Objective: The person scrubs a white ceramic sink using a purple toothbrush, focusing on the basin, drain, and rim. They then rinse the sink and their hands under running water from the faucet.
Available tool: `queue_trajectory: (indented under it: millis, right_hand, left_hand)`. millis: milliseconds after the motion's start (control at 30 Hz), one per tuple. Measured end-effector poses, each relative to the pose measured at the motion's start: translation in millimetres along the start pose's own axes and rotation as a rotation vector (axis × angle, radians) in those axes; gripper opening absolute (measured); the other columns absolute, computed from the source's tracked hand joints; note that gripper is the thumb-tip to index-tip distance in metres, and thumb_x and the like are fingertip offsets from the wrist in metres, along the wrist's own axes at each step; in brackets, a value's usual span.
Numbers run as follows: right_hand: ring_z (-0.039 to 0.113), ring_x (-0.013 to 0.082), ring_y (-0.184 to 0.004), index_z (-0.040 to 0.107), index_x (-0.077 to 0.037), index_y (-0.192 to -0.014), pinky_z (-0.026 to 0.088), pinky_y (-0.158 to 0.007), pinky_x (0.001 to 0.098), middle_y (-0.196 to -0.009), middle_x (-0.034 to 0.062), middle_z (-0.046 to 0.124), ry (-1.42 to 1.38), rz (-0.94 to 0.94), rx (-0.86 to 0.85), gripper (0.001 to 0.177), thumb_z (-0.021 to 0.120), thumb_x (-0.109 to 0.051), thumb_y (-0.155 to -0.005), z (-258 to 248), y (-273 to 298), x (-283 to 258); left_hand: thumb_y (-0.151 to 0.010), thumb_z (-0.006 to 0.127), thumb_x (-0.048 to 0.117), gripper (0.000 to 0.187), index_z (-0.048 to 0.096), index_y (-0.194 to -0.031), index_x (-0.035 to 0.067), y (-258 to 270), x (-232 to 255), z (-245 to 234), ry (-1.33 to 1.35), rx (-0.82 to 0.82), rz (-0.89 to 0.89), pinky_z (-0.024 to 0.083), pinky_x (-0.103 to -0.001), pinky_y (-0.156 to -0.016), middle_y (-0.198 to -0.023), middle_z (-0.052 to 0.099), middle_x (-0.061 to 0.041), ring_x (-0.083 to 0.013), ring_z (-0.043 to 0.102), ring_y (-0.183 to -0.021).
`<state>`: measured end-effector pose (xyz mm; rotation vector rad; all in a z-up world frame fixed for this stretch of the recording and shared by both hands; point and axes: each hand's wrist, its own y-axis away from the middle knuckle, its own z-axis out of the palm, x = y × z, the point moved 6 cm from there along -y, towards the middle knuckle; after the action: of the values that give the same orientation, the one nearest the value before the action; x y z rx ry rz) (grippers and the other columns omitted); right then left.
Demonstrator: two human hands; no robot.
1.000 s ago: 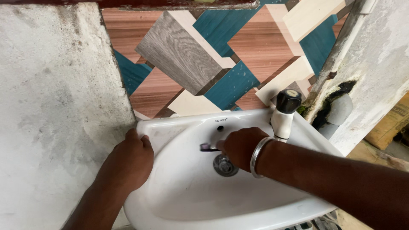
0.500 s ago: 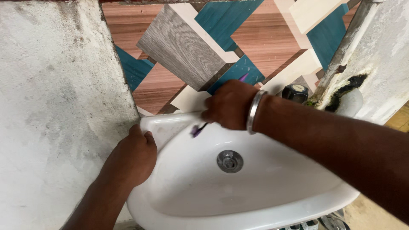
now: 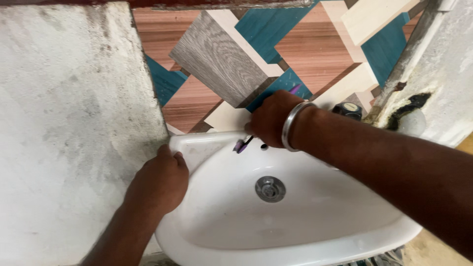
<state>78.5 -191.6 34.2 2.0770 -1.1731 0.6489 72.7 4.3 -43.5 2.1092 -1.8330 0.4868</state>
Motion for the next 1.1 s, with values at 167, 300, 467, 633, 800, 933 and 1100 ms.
queue_trajectory:
  millis: [167, 300, 467, 633, 800, 933, 1100]
  right_hand:
    - [0.072, 0.031, -0.105, 0.059, -0.02, -0.132, 0.058, -0.087, 0.0461, -0.113, 0.0088, 0.072, -0.35, 0.1, 0.085, 0.033, 0.047, -0.019, -0.102, 15.6, -13.5, 9.2]
    - [0.07, 0.0334, -0.108, 0.065, -0.016, -0.124, 0.057, -0.089, 0.0478, -0.117, 0.0122, 0.072, -0.433, 0.18, 0.231, 0.03, 0.048, -0.018, -0.1, 9.9, -30.6, -4.5]
    - [0.073, 0.0323, -0.105, 0.063, -0.013, -0.127, 0.06, -0.087, 0.0486, -0.114, 0.0136, 0.074, -0.516, 0.139, 0.256, 0.03, 0.049, -0.018, -0.101, -20.7, -48.5, -35.4]
    - [0.069, 0.0333, -0.112, 0.068, -0.013, -0.12, 0.056, -0.092, 0.0503, -0.12, 0.0135, 0.071, -0.539, 0.165, 0.203, 0.027, 0.051, -0.019, -0.099, -21.2, -28.3, -22.1]
    - [0.07, 0.0323, -0.113, 0.07, -0.014, -0.118, 0.057, -0.093, 0.0491, -0.12, 0.0132, 0.072, -0.517, 0.243, 0.015, 0.025, 0.055, -0.016, -0.099, 2.0, -19.8, 1.2]
    - [0.069, 0.0339, -0.112, 0.068, -0.01, -0.117, 0.057, -0.091, 0.0489, -0.119, 0.0152, 0.071, -0.521, 0.172, 0.169, 0.024, 0.058, -0.017, -0.097, -14.9, -45.4, -27.4]
    - [0.072, 0.0335, -0.108, 0.067, -0.009, -0.119, 0.059, -0.089, 0.049, -0.115, 0.0155, 0.073, -0.549, 0.106, 0.274, 0.027, 0.05, -0.018, -0.1, -14.1, -59.8, -46.9]
  left_hand:
    - [-0.105, 0.035, 0.032, 0.048, 0.047, -0.134, -0.004, 0.0, -0.1, 1.6, 0.001, 0.013, 0.027, 0.057, -0.054, -0.094, -0.11, 0.072, -0.029, -0.0438, 0.073, -0.102]
    - [-0.105, 0.035, 0.031, 0.05, 0.044, -0.139, -0.004, 1.1, 1.3, 0.7, -0.025, 0.012, 0.037, 0.058, -0.053, -0.094, -0.112, 0.072, -0.029, -0.0432, 0.073, -0.104]
    - [-0.104, 0.035, 0.032, 0.057, 0.032, -0.155, 0.005, 7.0, 3.1, -3.3, -0.019, -0.009, 0.011, 0.052, -0.055, -0.101, -0.121, 0.069, -0.026, -0.0429, 0.068, -0.113]
    - [-0.103, 0.033, 0.032, 0.059, 0.026, -0.158, 0.009, 7.2, 4.0, -4.0, -0.019, -0.027, -0.01, 0.05, -0.052, -0.104, -0.129, 0.065, -0.022, -0.0391, 0.065, -0.12]
    - [-0.104, 0.034, 0.029, 0.06, 0.027, -0.157, 0.003, 0.3, 4.1, 0.9, -0.022, 0.001, 0.052, 0.052, -0.05, -0.103, -0.131, 0.064, -0.024, -0.0389, 0.067, -0.118]
    - [-0.104, 0.034, 0.027, 0.059, 0.028, -0.157, 0.0, 0.9, 8.1, -0.2, -0.019, 0.004, 0.092, 0.053, -0.049, -0.103, -0.133, 0.063, -0.025, -0.0385, 0.067, -0.118]
    - [-0.103, 0.034, 0.028, 0.06, 0.025, -0.159, 0.008, 6.9, 1.6, -2.5, 0.072, -0.039, 0.022, 0.049, -0.049, -0.107, -0.138, 0.06, -0.021, -0.0378, 0.063, -0.123]
